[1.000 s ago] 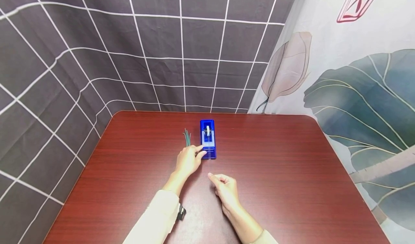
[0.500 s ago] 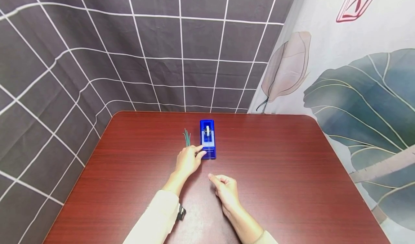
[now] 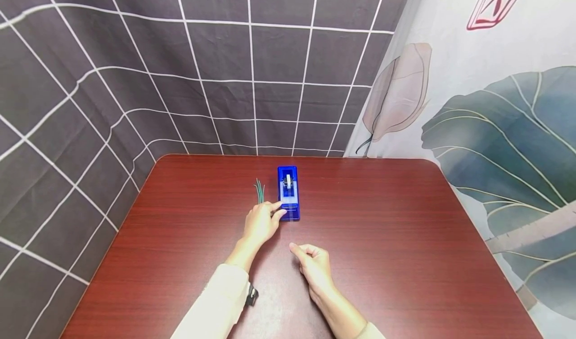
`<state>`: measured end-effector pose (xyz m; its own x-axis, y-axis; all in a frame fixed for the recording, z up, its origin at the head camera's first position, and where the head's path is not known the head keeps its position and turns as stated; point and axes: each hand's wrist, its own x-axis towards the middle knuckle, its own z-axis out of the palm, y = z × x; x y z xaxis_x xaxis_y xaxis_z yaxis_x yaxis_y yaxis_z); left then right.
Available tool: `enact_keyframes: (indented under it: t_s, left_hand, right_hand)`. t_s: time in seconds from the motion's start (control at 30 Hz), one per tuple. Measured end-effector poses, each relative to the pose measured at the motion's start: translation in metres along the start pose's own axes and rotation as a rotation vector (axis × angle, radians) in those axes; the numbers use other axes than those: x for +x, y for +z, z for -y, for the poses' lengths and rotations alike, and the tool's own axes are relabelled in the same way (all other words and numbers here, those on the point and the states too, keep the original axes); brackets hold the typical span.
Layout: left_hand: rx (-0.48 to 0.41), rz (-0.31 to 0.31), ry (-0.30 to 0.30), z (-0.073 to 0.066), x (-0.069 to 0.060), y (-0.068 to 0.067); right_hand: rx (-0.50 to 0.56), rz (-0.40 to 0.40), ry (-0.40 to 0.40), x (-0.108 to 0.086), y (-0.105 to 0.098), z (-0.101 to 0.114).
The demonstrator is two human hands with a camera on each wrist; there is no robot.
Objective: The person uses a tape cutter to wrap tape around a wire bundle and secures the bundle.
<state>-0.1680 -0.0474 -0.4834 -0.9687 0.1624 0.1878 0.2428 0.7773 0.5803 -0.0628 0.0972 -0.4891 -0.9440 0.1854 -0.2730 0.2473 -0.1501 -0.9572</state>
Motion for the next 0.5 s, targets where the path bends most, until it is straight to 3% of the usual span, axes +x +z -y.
enact_keyframes:
  t_s: [0.5]
  left_hand:
    - [-0.004,0.011,-0.019,-0.0004,0.0003,-0.0003]
  right_hand:
    - [-0.005,0.004,-0.003,-0.0032,-0.0004,-0.0036]
